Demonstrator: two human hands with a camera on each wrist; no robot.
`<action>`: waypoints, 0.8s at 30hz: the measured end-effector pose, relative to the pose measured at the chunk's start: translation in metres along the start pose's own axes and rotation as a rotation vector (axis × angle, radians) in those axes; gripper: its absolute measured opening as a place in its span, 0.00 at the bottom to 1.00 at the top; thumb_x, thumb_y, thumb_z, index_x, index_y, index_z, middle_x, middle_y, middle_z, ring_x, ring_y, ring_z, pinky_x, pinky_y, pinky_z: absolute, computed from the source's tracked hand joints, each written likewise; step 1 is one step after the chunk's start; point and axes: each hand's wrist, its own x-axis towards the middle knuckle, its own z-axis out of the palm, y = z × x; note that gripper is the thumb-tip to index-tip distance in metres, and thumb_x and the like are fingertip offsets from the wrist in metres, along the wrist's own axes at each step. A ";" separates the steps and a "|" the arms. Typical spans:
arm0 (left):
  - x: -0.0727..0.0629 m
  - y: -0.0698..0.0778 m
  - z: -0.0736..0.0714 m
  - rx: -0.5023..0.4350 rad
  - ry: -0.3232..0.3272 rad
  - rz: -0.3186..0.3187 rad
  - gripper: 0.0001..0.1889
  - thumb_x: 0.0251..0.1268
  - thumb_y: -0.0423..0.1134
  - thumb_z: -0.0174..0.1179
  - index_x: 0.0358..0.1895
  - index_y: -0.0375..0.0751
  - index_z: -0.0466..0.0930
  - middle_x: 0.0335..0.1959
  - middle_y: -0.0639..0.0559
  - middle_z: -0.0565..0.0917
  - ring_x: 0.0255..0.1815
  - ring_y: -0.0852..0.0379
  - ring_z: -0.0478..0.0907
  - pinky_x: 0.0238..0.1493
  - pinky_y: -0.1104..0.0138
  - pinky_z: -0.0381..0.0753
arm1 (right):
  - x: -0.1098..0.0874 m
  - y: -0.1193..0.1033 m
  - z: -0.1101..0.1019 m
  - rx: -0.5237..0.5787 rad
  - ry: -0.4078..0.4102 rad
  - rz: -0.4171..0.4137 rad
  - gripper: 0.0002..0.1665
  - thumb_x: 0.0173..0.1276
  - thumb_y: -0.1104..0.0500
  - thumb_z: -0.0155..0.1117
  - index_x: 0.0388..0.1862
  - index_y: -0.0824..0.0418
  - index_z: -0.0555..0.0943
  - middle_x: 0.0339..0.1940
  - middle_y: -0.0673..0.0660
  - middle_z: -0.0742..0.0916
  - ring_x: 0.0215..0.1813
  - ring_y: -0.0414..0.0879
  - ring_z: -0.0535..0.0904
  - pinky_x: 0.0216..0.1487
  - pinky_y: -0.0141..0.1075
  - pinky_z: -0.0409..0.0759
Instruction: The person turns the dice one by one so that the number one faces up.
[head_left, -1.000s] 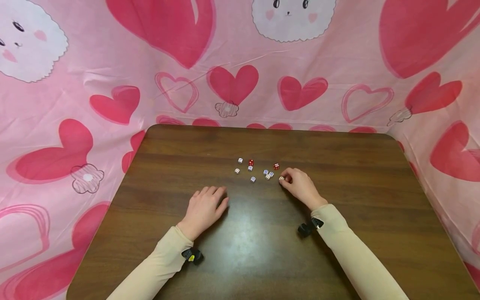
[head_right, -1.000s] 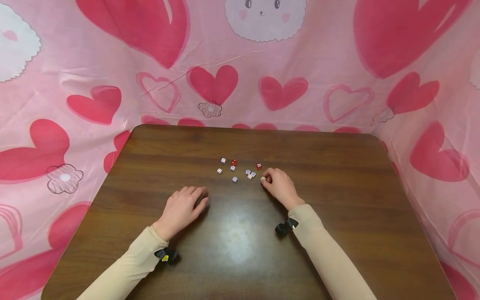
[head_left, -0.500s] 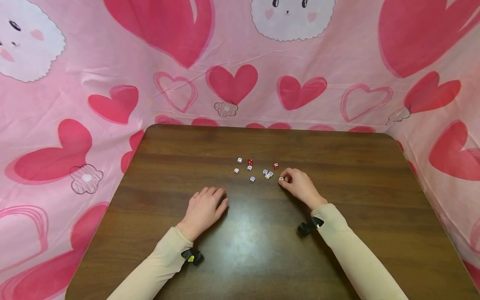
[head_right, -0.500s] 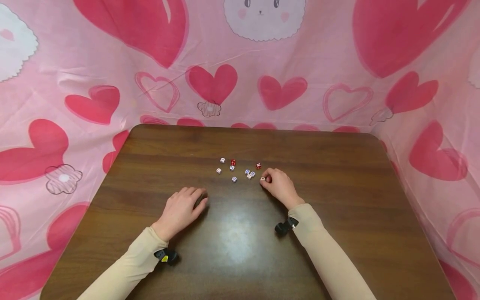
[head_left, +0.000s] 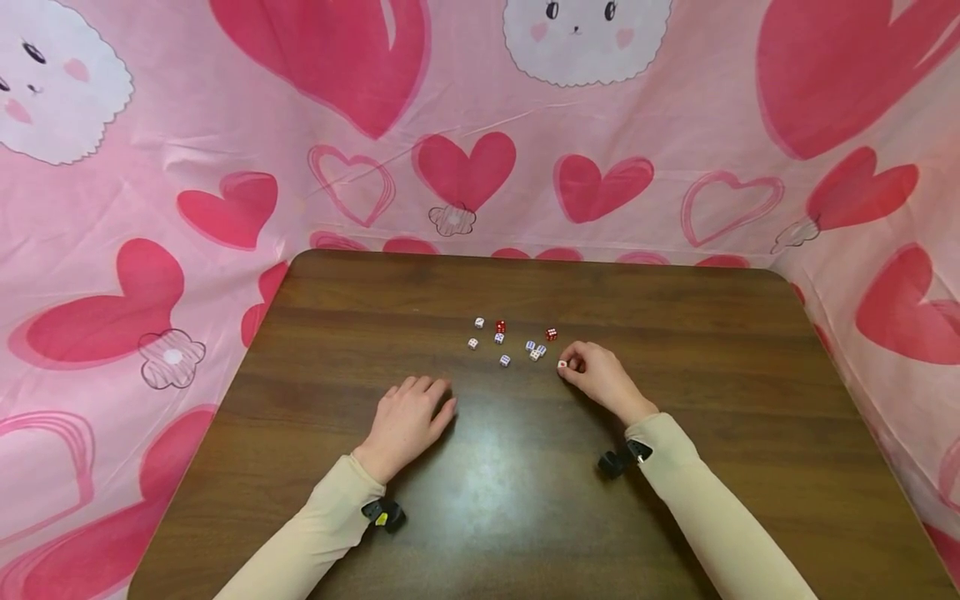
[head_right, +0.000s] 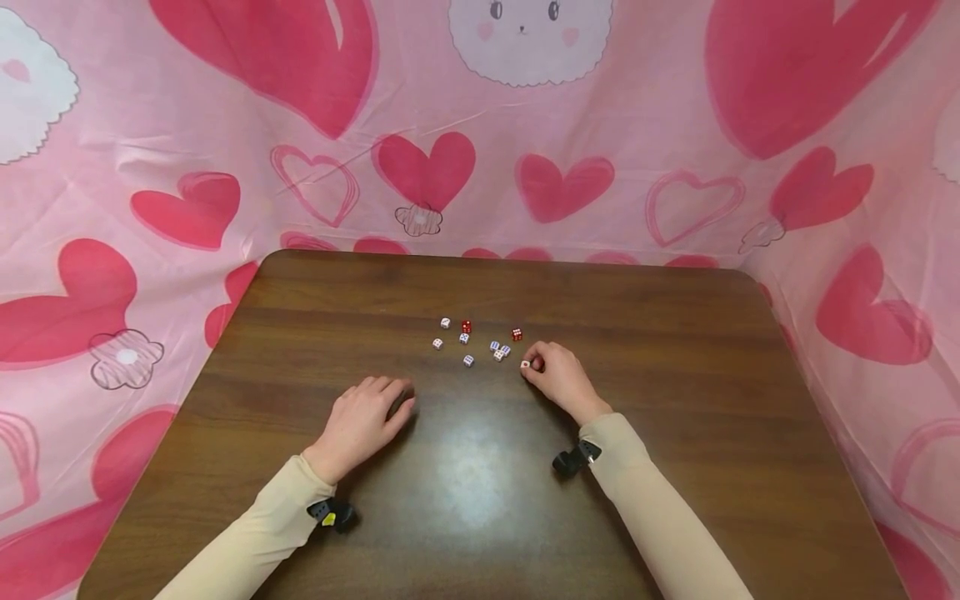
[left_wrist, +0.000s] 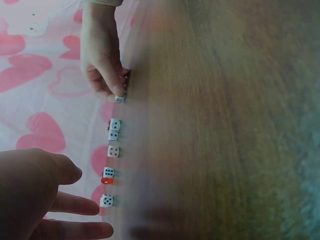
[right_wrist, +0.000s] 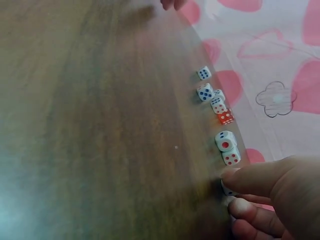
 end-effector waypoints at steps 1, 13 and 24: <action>0.000 0.000 0.000 -0.002 0.000 0.000 0.14 0.73 0.47 0.64 0.51 0.43 0.87 0.43 0.46 0.89 0.45 0.45 0.84 0.42 0.51 0.83 | -0.002 0.000 0.001 -0.001 -0.001 -0.008 0.06 0.69 0.61 0.72 0.42 0.61 0.84 0.32 0.54 0.81 0.36 0.48 0.75 0.40 0.41 0.72; 0.000 0.001 0.002 -0.010 -0.008 0.001 0.13 0.73 0.47 0.65 0.50 0.42 0.88 0.40 0.47 0.89 0.38 0.46 0.85 0.34 0.52 0.84 | -0.029 0.000 0.013 0.019 -0.005 -0.117 0.07 0.66 0.63 0.74 0.40 0.57 0.83 0.31 0.49 0.78 0.34 0.43 0.72 0.38 0.37 0.72; 0.001 0.000 0.004 0.006 -0.006 0.017 0.12 0.73 0.47 0.65 0.47 0.42 0.88 0.36 0.48 0.87 0.33 0.47 0.83 0.30 0.55 0.82 | -0.055 -0.009 0.016 0.006 -0.101 -0.128 0.09 0.67 0.59 0.75 0.36 0.50 0.81 0.28 0.41 0.76 0.37 0.41 0.70 0.41 0.38 0.69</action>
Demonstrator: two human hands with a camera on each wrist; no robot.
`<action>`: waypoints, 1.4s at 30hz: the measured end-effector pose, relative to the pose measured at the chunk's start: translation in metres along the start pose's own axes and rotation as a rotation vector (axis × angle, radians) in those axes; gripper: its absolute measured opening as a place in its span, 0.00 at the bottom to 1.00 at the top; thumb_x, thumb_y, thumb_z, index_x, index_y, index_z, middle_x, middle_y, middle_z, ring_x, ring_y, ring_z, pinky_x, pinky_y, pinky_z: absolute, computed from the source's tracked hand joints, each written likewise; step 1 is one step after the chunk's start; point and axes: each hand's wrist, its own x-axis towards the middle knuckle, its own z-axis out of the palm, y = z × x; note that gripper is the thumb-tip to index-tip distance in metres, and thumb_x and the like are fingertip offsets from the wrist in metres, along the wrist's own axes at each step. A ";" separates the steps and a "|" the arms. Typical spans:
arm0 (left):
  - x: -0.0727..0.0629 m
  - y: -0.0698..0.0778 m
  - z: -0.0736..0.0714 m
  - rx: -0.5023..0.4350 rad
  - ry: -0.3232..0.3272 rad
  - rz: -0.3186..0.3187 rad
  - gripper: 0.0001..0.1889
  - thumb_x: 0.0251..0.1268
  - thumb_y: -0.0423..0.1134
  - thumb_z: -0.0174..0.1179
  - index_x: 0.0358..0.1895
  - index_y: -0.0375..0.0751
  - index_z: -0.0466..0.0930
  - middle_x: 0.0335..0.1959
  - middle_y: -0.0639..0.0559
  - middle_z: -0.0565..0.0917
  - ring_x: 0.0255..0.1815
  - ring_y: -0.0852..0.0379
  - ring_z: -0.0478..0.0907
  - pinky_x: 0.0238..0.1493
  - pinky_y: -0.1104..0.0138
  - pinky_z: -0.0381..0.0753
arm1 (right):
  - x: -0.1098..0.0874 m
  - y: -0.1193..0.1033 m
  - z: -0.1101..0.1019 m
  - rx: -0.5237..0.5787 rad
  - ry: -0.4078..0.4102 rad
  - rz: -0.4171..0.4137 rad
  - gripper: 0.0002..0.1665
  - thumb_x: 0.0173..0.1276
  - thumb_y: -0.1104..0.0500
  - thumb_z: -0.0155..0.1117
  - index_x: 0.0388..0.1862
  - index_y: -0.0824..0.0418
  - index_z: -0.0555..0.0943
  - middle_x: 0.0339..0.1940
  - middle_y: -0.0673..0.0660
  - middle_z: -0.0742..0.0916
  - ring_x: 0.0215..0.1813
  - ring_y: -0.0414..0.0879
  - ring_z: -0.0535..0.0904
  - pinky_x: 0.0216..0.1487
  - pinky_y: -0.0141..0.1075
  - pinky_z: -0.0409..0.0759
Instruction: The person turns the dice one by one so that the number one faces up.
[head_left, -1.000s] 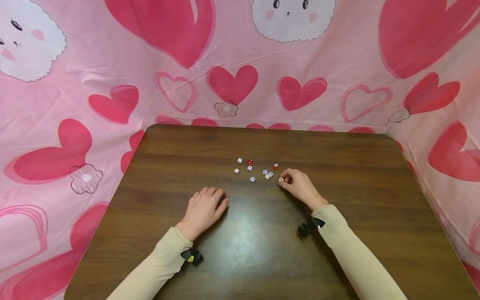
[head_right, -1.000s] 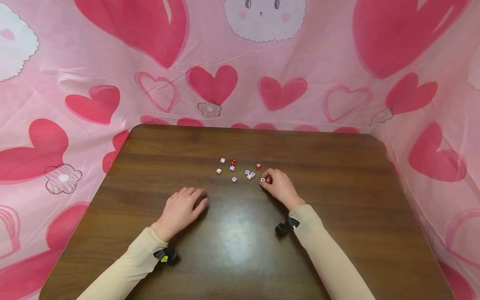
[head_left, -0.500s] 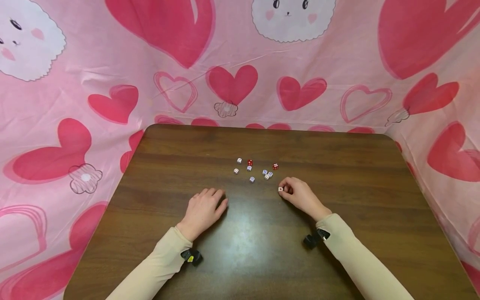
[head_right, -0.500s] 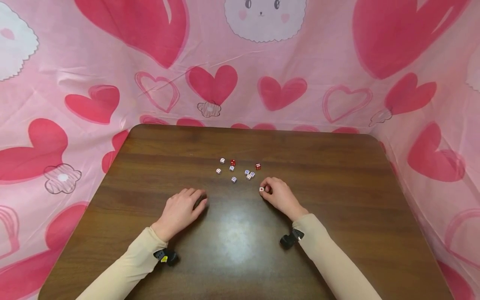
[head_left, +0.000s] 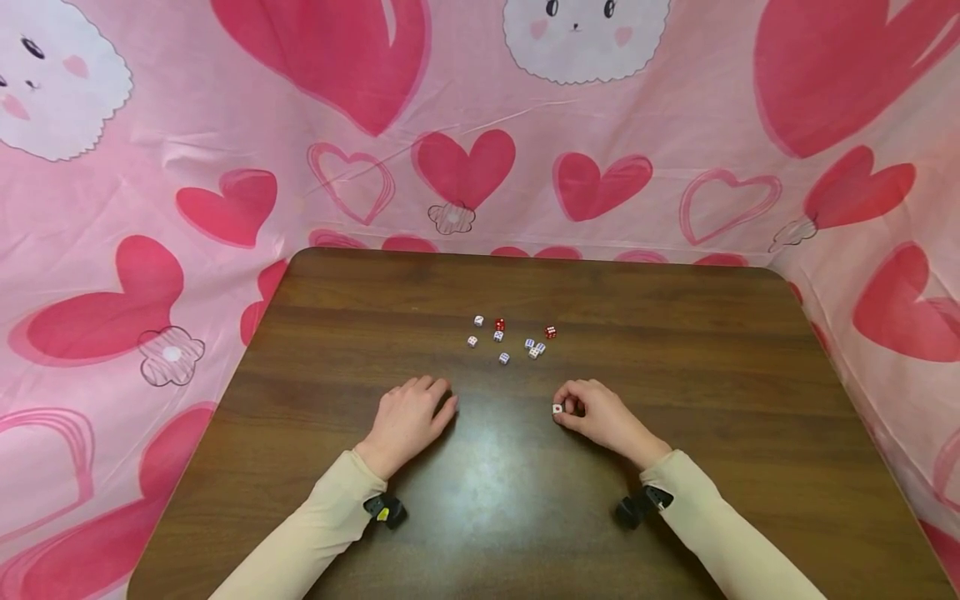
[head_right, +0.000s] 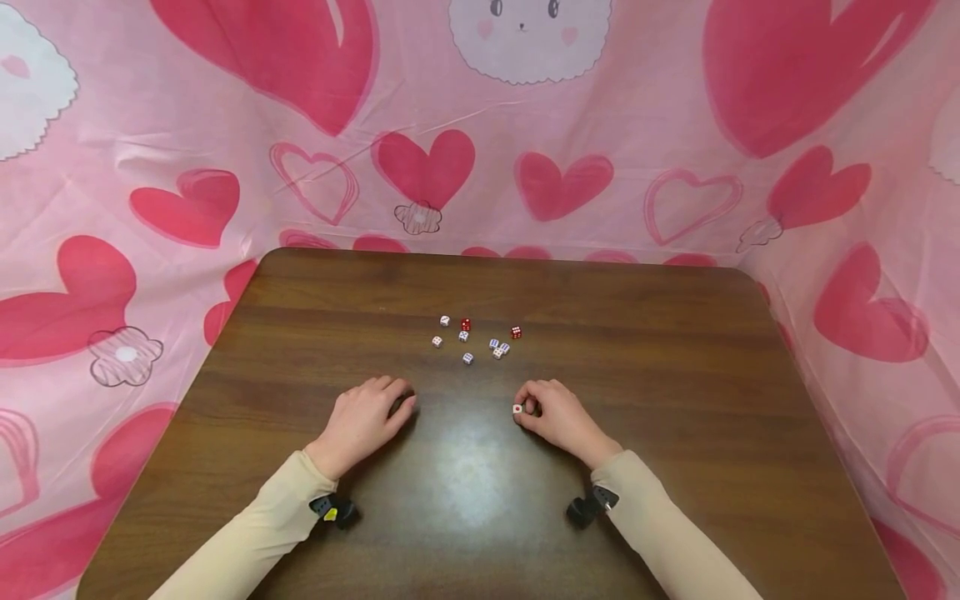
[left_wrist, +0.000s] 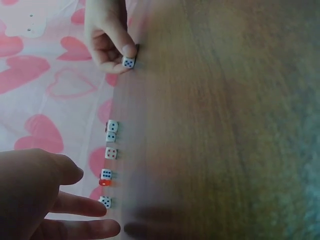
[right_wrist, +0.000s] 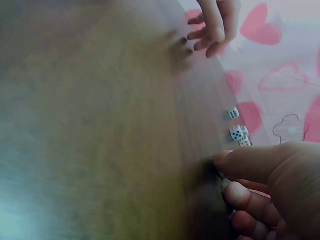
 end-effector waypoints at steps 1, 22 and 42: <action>0.000 0.000 0.000 0.002 0.001 0.003 0.12 0.73 0.47 0.65 0.46 0.42 0.88 0.36 0.48 0.87 0.33 0.47 0.83 0.30 0.55 0.82 | -0.002 -0.001 0.001 0.000 0.002 -0.005 0.09 0.66 0.59 0.76 0.36 0.50 0.81 0.28 0.41 0.76 0.37 0.41 0.70 0.41 0.38 0.69; 0.053 -0.010 -0.004 -0.107 -0.072 -0.033 0.06 0.72 0.42 0.66 0.42 0.43 0.86 0.35 0.49 0.86 0.33 0.48 0.85 0.31 0.51 0.83 | -0.007 0.003 0.000 -0.033 0.032 -0.091 0.12 0.63 0.58 0.78 0.36 0.49 0.81 0.28 0.42 0.76 0.41 0.43 0.71 0.42 0.38 0.70; 0.109 -0.028 0.016 -0.340 -0.240 -0.151 0.12 0.74 0.44 0.65 0.54 0.43 0.85 0.45 0.47 0.85 0.44 0.50 0.81 0.49 0.50 0.82 | -0.007 0.004 0.005 -0.026 0.043 -0.150 0.12 0.62 0.60 0.79 0.36 0.51 0.81 0.27 0.42 0.76 0.39 0.42 0.71 0.42 0.37 0.70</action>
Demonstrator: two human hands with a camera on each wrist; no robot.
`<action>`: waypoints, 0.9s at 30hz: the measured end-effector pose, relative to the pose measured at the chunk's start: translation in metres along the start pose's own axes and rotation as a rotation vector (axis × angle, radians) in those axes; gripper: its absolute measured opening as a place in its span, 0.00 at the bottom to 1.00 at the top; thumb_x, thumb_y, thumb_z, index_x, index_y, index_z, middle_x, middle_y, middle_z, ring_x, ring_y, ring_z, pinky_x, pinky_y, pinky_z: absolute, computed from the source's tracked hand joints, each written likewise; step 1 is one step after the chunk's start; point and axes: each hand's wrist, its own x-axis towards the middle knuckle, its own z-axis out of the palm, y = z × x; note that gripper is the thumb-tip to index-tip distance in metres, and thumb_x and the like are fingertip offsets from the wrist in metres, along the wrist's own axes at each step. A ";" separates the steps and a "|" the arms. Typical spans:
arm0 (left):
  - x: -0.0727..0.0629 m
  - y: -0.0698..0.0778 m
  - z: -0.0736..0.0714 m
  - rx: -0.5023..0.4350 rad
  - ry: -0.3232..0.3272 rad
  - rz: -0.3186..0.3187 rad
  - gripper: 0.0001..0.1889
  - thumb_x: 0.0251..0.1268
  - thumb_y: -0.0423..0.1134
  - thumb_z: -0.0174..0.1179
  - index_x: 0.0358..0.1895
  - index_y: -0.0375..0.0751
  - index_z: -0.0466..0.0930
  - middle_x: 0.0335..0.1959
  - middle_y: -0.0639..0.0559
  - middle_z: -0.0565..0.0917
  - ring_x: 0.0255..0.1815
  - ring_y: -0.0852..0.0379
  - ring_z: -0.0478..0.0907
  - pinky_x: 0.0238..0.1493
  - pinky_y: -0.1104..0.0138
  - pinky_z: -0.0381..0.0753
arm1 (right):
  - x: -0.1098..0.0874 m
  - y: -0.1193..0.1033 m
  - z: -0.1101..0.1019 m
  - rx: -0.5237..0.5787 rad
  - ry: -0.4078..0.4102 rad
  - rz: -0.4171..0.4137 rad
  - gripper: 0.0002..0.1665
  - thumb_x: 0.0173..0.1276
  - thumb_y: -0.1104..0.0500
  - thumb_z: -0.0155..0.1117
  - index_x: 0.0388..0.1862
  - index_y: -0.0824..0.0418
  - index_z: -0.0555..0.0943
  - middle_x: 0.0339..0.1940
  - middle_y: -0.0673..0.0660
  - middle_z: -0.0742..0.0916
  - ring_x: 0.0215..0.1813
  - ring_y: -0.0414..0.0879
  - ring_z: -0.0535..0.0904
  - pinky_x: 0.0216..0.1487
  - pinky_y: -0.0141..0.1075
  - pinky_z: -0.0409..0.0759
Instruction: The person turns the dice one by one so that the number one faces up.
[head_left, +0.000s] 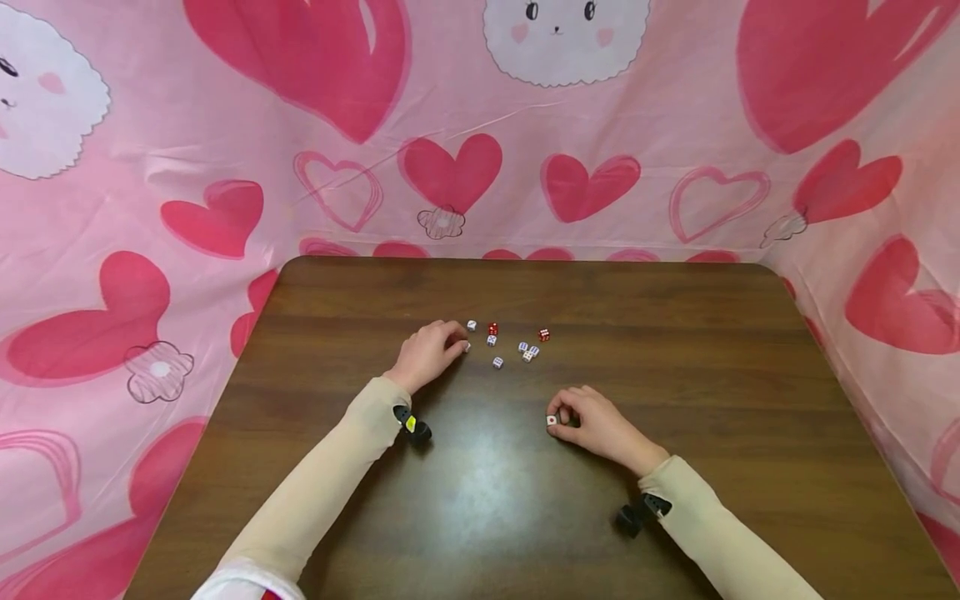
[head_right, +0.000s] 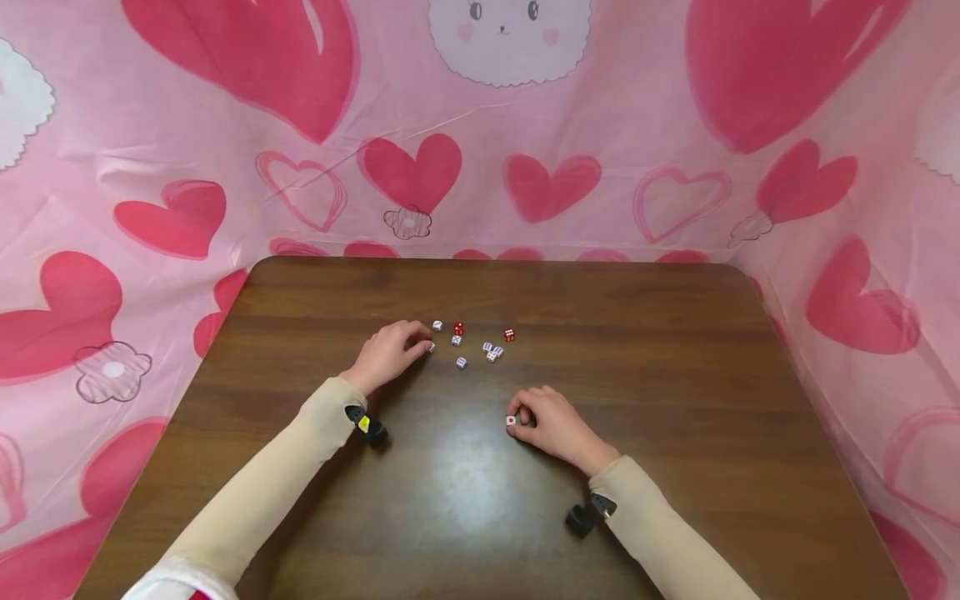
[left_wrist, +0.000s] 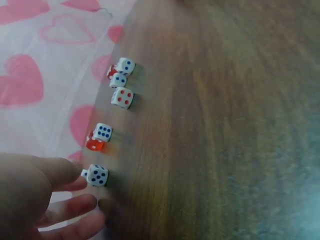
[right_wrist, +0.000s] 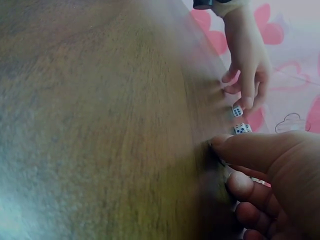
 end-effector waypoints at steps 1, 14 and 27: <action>0.001 -0.001 0.000 -0.009 -0.007 0.001 0.12 0.74 0.43 0.65 0.54 0.44 0.86 0.45 0.48 0.85 0.45 0.50 0.81 0.50 0.51 0.82 | 0.000 -0.001 0.000 0.002 0.003 0.000 0.12 0.62 0.60 0.79 0.36 0.51 0.81 0.27 0.42 0.76 0.39 0.42 0.71 0.42 0.37 0.70; 0.007 -0.009 0.002 -0.076 -0.055 0.002 0.06 0.72 0.41 0.67 0.46 0.46 0.87 0.39 0.53 0.86 0.42 0.54 0.82 0.47 0.54 0.78 | 0.001 -0.001 0.001 -0.002 0.004 0.018 0.12 0.63 0.59 0.78 0.36 0.50 0.81 0.26 0.40 0.75 0.38 0.42 0.71 0.41 0.37 0.69; 0.003 -0.010 0.003 -0.097 -0.069 0.004 0.09 0.68 0.40 0.71 0.47 0.44 0.84 0.37 0.53 0.84 0.38 0.55 0.79 0.44 0.58 0.77 | 0.001 0.001 0.002 -0.008 -0.003 0.026 0.11 0.65 0.58 0.77 0.36 0.49 0.80 0.27 0.39 0.74 0.40 0.43 0.72 0.42 0.37 0.69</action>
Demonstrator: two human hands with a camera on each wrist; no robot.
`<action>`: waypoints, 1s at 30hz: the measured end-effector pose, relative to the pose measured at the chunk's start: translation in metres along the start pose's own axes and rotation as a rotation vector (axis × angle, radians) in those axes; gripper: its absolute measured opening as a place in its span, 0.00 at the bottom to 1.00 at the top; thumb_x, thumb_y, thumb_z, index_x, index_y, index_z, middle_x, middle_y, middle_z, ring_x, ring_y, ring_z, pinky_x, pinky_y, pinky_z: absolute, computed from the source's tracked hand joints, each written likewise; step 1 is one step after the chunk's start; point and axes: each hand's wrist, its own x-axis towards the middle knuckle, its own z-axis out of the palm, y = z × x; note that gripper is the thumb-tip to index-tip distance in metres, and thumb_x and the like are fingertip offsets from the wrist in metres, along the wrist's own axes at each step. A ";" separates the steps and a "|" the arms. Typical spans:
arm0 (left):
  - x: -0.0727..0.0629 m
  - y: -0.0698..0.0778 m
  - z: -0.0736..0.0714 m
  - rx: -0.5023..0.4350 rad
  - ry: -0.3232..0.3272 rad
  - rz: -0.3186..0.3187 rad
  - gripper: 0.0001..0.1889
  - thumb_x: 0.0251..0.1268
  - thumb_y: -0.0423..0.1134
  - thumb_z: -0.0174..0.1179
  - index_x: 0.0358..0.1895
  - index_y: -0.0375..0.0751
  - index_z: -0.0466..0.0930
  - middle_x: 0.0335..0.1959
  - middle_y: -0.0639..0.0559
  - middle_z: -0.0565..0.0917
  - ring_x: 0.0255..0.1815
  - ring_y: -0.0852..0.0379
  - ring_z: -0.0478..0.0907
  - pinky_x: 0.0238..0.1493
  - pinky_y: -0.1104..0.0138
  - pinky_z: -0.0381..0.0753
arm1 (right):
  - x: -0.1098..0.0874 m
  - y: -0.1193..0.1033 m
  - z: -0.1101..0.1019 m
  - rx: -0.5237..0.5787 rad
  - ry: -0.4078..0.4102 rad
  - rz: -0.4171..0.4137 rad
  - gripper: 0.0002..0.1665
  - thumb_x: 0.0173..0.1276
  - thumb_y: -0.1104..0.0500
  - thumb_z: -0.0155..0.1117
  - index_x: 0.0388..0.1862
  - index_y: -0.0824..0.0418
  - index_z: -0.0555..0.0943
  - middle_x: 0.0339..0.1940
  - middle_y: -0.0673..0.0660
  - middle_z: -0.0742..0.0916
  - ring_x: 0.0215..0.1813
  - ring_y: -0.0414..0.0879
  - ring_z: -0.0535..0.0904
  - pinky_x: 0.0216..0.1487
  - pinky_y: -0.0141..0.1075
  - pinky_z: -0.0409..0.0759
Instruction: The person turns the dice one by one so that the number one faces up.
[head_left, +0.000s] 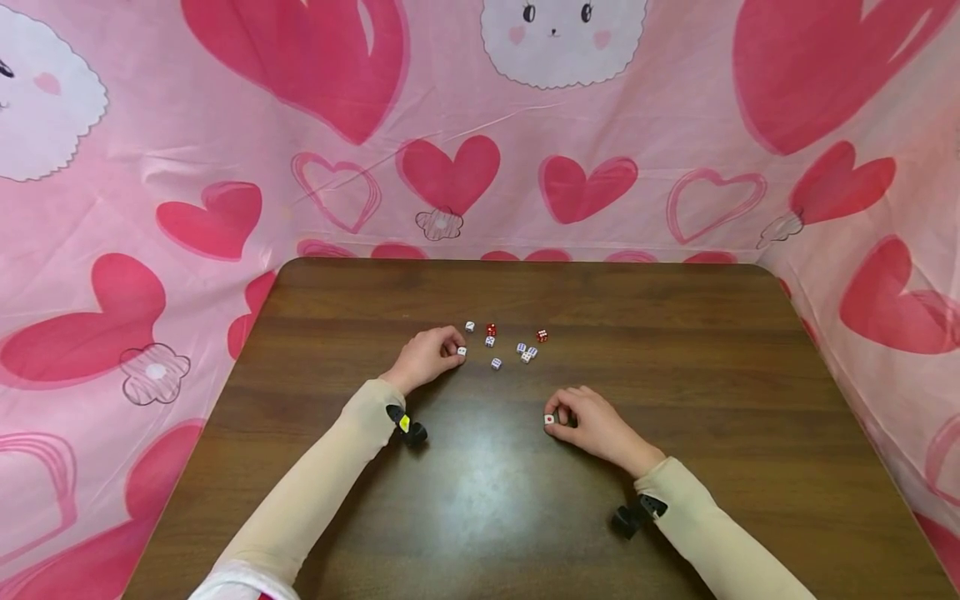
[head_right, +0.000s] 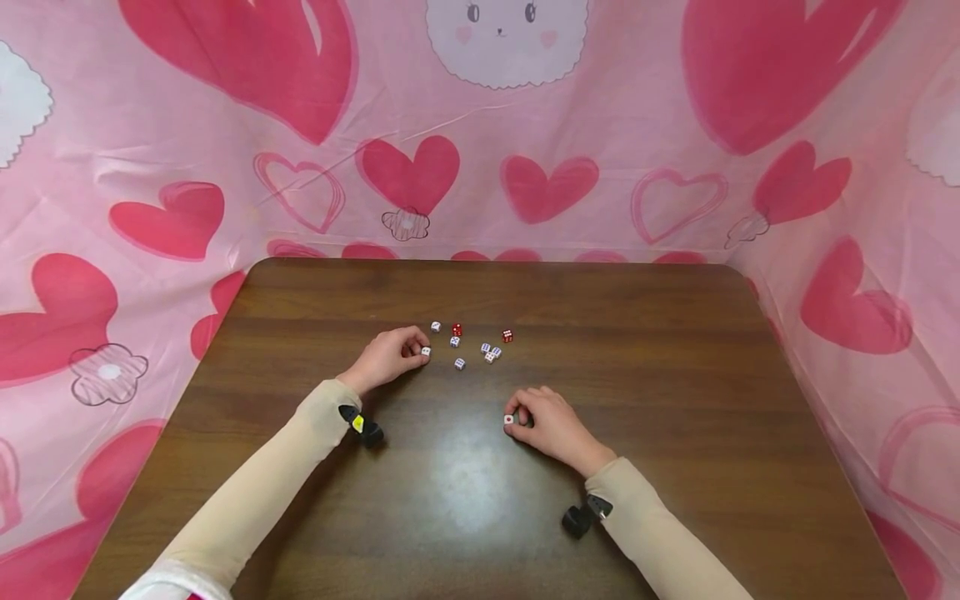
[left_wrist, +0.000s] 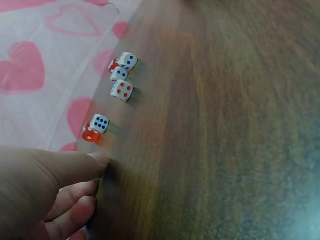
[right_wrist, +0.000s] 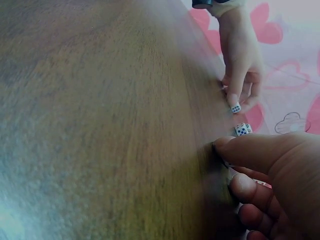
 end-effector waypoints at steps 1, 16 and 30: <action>0.000 0.000 0.000 -0.002 0.000 0.003 0.10 0.68 0.40 0.71 0.48 0.44 0.84 0.36 0.53 0.84 0.38 0.55 0.79 0.43 0.58 0.77 | 0.000 0.000 0.000 0.000 0.000 0.000 0.11 0.65 0.58 0.77 0.36 0.49 0.80 0.27 0.39 0.74 0.40 0.42 0.72 0.42 0.37 0.69; -0.003 -0.004 0.002 -0.028 0.007 0.020 0.06 0.69 0.39 0.70 0.44 0.45 0.85 0.33 0.54 0.83 0.35 0.57 0.77 0.41 0.60 0.75 | -0.001 -0.003 0.001 0.001 0.021 0.006 0.12 0.64 0.59 0.78 0.35 0.48 0.80 0.26 0.39 0.74 0.39 0.42 0.71 0.41 0.36 0.68; -0.003 -0.006 0.004 -0.054 -0.007 0.017 0.06 0.74 0.43 0.66 0.45 0.47 0.86 0.33 0.54 0.83 0.36 0.56 0.77 0.43 0.61 0.75 | 0.000 -0.002 0.001 0.009 0.021 0.010 0.12 0.64 0.58 0.78 0.36 0.48 0.81 0.26 0.39 0.74 0.39 0.41 0.70 0.41 0.36 0.68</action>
